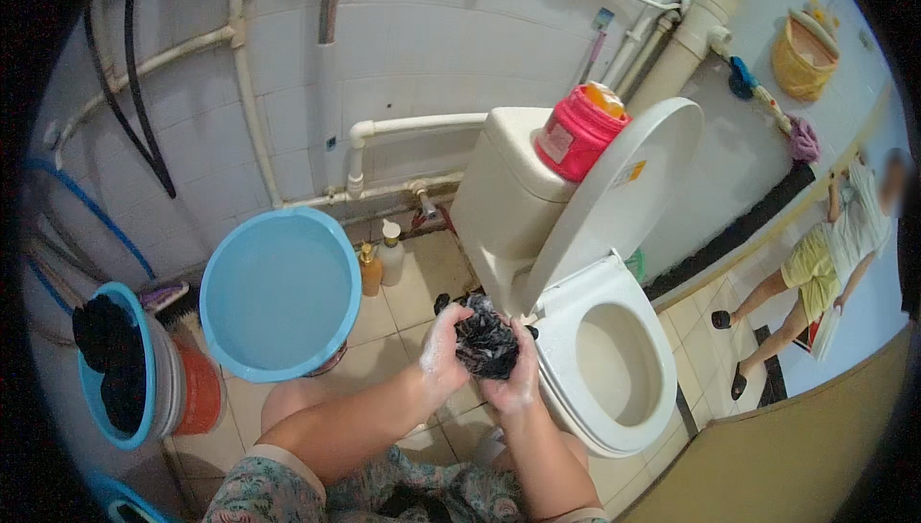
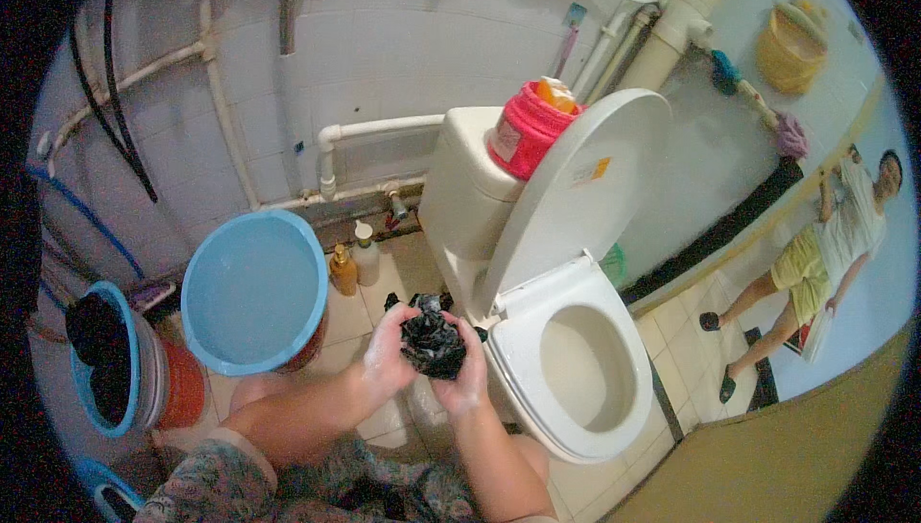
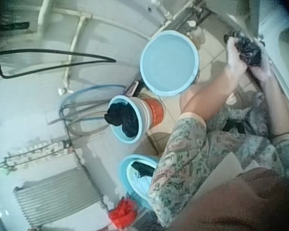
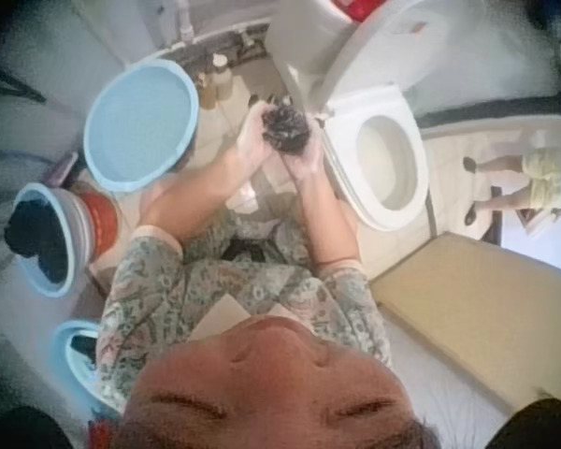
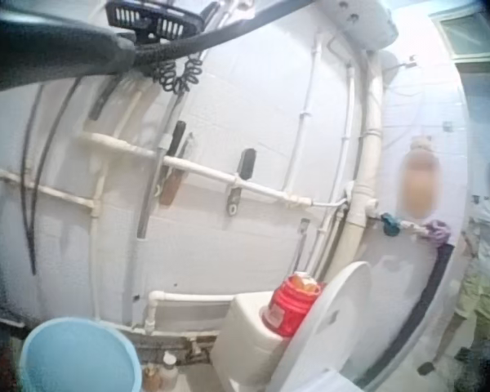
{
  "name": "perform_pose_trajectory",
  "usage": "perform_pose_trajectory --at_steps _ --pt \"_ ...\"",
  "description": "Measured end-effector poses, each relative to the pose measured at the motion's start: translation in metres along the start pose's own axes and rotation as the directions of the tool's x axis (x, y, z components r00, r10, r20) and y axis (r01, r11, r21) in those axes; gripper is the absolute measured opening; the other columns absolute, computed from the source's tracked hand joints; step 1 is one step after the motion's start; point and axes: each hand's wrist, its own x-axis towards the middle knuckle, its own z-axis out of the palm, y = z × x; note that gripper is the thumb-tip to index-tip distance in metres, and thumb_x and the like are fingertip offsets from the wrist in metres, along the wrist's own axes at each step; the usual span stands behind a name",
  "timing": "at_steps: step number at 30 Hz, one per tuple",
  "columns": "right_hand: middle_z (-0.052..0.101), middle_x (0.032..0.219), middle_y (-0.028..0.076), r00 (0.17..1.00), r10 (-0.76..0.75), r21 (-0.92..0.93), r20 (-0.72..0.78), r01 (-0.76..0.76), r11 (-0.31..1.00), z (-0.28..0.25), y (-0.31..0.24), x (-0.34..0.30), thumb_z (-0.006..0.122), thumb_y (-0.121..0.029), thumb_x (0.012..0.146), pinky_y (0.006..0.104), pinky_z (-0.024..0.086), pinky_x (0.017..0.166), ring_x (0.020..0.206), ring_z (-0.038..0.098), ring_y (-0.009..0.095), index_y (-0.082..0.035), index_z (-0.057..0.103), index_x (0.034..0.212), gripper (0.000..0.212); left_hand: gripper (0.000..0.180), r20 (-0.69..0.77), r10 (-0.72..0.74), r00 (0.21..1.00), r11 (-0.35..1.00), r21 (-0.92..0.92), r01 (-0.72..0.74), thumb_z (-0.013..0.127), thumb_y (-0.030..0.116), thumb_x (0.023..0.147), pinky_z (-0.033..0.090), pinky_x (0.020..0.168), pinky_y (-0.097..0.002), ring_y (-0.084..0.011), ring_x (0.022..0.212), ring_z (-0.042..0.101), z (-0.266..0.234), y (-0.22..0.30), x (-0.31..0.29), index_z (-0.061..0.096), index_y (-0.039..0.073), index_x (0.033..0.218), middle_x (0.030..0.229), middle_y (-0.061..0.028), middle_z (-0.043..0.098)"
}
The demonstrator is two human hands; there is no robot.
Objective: The person sits on the floor and washes a black garment by hand in a blue basin. They repeatedly submerge, wring, and scrub the item, then apply liquid detergent from a bottle and continue scrubbing to create suds.
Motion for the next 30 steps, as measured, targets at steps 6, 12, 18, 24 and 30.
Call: perform_pose_trajectory --at_steps 6,12,18,24,30 --pt "0.06 0.096 0.003 0.993 0.016 0.013 -0.114 -0.014 1.0 -0.01 -0.004 0.0 0.051 -0.028 0.086 0.0322 0.047 0.081 0.089 0.057 0.018 -0.01 0.057 0.096 0.022 0.025 -0.015 0.076 0.997 0.996 0.042 -0.075 0.047 0.032 0.086 0.045 0.085 -0.0391 -0.0218 0.086 0.06 -0.001 0.002 0.003 0.058 0.01 0.093 0.091 -0.0062 0.063" --pt "0.059 0.091 0.009 0.908 -0.368 -0.169 -0.199 0.338 0.926 0.004 -0.023 -0.006 0.056 -0.016 0.083 0.0355 0.049 0.078 0.082 0.058 0.022 -0.006 0.057 0.091 0.013 0.043 0.039 -0.008 0.999 0.975 0.222 -0.001 0.05 0.053 0.083 0.043 0.085 -0.0341 -0.0162 0.092 0.057 0.017 0.014 -0.016 0.053 0.014 0.1 0.095 0.0004 0.06" --pt "0.055 0.093 0.013 0.431 -0.656 -0.694 0.62 0.691 -0.202 0.021 -0.02 -0.029 0.066 0.003 0.06 0.0331 0.043 0.08 0.089 0.055 0.024 -0.006 0.057 0.08 0.023 0.046 0.086 -0.195 0.977 0.932 0.326 0.157 0.042 0.054 0.086 0.047 0.079 -0.0352 -0.0181 0.09 0.058 0.006 0.005 -0.006 0.054 0.011 0.096 0.096 -0.0042 0.06" --pt "0.056 0.091 0.007 0.363 -0.206 -0.417 0.909 0.792 -0.445 0.029 0.025 -0.038 0.066 -0.007 0.051 0.0378 0.043 0.077 0.087 0.054 0.028 -0.01 0.058 0.078 0.028 0.035 0.265 -0.164 0.95 0.967 0.236 0.101 0.048 0.041 0.088 0.048 0.079 -0.0325 -0.0177 0.082 0.059 -0.071 0.007 0.025 0.057 0.008 0.09 0.088 -0.0068 0.061" --pt "0.056 0.084 0.006 0.576 -0.73 -0.815 0.369 0.578 0.044 0.007 -0.003 0.009 0.067 -0.011 0.07 0.03 0.043 0.074 0.079 0.055 0.021 -0.005 0.057 0.082 0.017 0.016 -0.072 -0.012 0.997 0.992 0.123 0.021 0.052 0.027 0.084 0.049 0.072 -0.0349 -0.0194 0.076 0.059 -0.024 -0.015 0.023 0.053 0.011 0.082 0.081 -0.0054 0.059"
